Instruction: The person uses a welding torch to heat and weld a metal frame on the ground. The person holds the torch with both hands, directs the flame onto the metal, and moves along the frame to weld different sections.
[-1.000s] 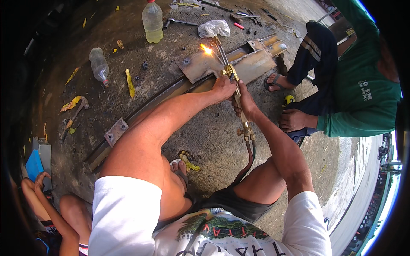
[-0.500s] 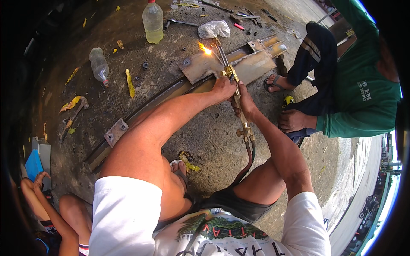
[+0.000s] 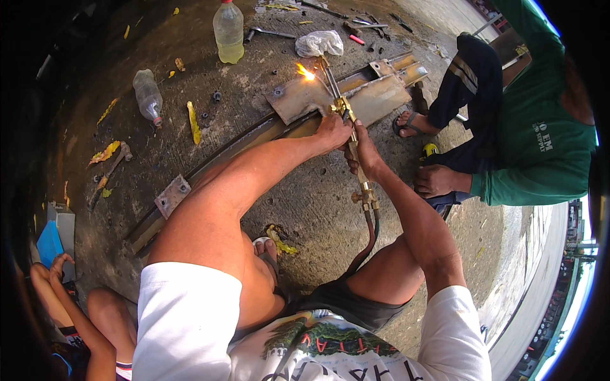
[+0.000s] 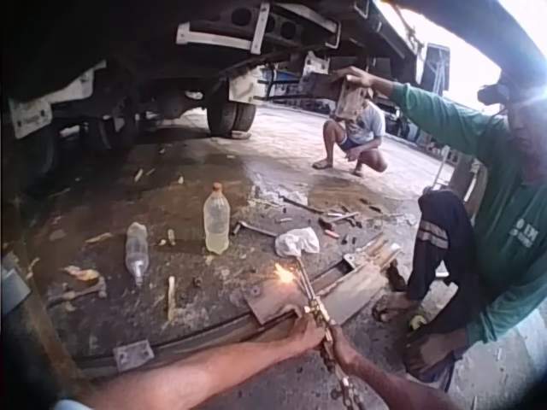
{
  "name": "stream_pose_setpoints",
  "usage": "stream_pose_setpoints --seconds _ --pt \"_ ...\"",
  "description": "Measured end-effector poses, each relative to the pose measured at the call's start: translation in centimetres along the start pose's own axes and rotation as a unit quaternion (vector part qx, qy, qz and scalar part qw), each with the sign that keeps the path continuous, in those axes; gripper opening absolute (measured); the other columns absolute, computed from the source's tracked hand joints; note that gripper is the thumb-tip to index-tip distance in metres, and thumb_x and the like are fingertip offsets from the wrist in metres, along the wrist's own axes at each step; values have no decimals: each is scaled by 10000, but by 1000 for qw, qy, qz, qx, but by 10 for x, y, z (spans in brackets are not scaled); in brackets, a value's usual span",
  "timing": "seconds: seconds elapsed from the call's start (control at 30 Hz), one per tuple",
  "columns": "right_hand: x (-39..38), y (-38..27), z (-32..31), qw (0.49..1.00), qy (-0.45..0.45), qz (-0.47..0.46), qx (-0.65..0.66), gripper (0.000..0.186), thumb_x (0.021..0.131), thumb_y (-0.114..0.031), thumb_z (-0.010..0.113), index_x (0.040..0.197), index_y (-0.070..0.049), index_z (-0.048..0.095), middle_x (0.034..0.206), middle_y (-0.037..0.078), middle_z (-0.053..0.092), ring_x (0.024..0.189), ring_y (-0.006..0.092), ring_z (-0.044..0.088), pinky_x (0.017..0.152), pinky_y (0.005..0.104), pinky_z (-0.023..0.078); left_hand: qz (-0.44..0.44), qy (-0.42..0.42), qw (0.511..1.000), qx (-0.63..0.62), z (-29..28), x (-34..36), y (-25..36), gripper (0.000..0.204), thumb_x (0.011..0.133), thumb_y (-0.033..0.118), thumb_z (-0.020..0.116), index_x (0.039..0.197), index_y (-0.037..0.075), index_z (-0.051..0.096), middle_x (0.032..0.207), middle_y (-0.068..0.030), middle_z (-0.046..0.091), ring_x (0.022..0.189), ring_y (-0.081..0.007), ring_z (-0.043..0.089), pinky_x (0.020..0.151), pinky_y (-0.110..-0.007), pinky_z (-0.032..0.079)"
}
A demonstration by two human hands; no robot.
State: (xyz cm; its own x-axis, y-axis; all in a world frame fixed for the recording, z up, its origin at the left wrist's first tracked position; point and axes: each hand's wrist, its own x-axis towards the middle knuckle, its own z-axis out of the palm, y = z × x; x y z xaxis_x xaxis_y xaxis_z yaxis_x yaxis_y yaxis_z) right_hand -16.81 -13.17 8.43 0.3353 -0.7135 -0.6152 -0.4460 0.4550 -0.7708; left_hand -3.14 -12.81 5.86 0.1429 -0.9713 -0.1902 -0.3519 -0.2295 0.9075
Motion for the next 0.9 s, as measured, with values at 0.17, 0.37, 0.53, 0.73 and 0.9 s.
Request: stream_pose_setpoints --seconds 0.17,0.37,0.53,0.73,0.9 --pt "0 0 -1 1000 -3 -1 -4 806 914 -781 179 818 -66 536 569 -12 366 455 141 350 434 326 323 -18 -4 1000 -9 -2 -5 6 530 927 384 527 1058 -119 633 1043 -347 660 988 -450 675 857 -491 536" --pt "-1 1 -2 1000 -12 0 -1 799 913 -784 188 833 -67 533 575 -12 370 454 141 346 431 326 322 -16 4 1000 5 -3 -7 6 522 925 382 528 1050 -113 637 1029 -327 672 979 -441 679 866 -489 534" --pt "0 1 -3 1000 -5 -2 -1 791 914 -782 192 837 -73 534 579 -11 377 450 139 343 428 321 325 -17 4 1000 -10 -3 -7 8 510 926 379 531 1033 -108 640 1016 -320 677 970 -436 682 862 -488 535" --pt "-2 1 0 1000 -8 1 1 787 915 -782 192 830 -76 530 575 -11 382 449 139 349 429 324 327 -15 -7 1000 -7 -1 -4 2 507 929 374 531 1026 -112 640 1009 -315 681 952 -426 691 833 -477 547" --pt "-5 -3 1 1000 -5 -1 -1 782 917 -779 185 816 -79 518 570 -10 384 448 141 355 430 328 328 -7 3 1000 -15 -1 -3 3 497 926 364 539 1018 -114 640 981 -313 685 930 -415 698 806 -467 554"
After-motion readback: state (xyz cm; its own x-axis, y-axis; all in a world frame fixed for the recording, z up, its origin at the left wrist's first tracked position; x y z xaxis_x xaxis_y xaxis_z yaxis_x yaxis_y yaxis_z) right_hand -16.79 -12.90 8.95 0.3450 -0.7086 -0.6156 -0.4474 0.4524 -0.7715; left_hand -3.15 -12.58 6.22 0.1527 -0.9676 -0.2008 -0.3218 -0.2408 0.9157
